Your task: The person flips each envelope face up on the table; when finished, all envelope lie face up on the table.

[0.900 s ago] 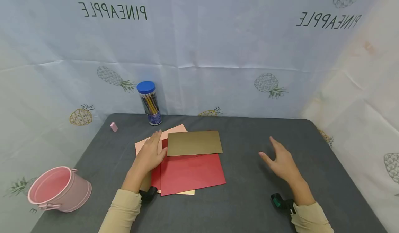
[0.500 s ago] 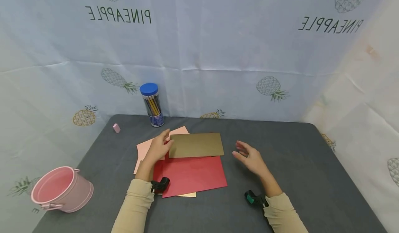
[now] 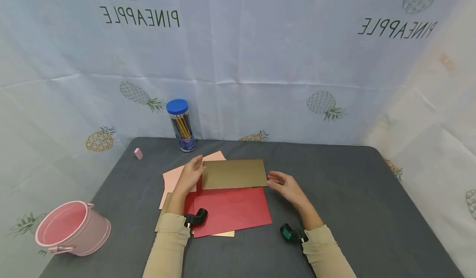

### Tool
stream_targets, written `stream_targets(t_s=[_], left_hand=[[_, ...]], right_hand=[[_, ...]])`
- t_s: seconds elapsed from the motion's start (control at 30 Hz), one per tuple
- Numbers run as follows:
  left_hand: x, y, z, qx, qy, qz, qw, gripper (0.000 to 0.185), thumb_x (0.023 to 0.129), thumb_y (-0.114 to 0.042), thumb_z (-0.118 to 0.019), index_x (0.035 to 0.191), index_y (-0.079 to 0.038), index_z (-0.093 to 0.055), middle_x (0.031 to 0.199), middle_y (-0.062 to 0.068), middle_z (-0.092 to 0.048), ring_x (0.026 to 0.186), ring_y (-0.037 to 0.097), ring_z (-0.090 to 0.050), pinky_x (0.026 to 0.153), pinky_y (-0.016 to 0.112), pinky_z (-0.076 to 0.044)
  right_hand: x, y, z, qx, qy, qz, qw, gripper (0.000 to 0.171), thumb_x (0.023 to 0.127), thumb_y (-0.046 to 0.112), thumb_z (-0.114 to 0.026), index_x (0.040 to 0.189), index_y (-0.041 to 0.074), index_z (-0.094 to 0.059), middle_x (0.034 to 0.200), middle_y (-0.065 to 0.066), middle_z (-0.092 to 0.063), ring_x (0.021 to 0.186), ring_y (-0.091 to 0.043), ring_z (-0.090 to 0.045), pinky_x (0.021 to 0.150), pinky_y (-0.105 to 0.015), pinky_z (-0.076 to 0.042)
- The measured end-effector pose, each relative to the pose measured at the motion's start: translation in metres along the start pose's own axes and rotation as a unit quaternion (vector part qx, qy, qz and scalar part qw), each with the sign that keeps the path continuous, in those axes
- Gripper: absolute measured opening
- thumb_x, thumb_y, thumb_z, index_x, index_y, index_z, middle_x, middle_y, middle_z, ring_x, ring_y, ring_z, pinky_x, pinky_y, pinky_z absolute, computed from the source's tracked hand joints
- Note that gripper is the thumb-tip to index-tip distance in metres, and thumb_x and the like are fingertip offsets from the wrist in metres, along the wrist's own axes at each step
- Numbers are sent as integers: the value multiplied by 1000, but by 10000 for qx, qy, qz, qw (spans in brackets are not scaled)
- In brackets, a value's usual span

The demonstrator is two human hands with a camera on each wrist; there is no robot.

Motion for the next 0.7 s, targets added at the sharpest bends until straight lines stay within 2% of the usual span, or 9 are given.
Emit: stream_targets(t_s=[0.2,0.37,0.57,0.7], left_hand=[[5,4,-5,220,34,171,9996,54,98,-8,-46,145,9,-25,150,26,-28,140,36,-28,112,46,-29],[6,9,-4,237,-33,154,9996,52,98,-7,-45,144,9,-28,149,26,-31,139,37,-30,112,46,-30],[8,8,-4,199,-33,-26,9998,49,97,-4,-45,143,9,-32,148,26,-34,138,37,-32,112,46,-30],[9,8,-2,-46,-163,-147,9997,48,96,-1,-47,142,8,-34,146,27,-36,137,37,-34,112,45,-31]], right_hand=[[1,-2,-1,-124,-42,3,9999,56,94,21,-60,140,-5,-40,136,-23,-51,124,-36,-50,99,-48,-45],[1,1,-2,-41,-150,31,9999,54,94,19,-59,139,-5,-42,135,-24,-51,123,-36,-51,98,-47,-46],[0,5,-2,128,-178,6,9998,53,94,16,-60,139,-6,-42,135,-25,-51,122,-37,-50,98,-45,-46],[6,-5,-3,496,-192,-4,9986,56,92,14,-62,140,-4,-40,136,-26,-48,125,-36,-48,97,-37,-48]])
Point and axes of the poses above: each hand's wrist, its own x-axis towards the middle knuckle, its own z-axis out of the back of the hand, y = z × x, the point moved 9 cm from there along x, towards the middle knuckle
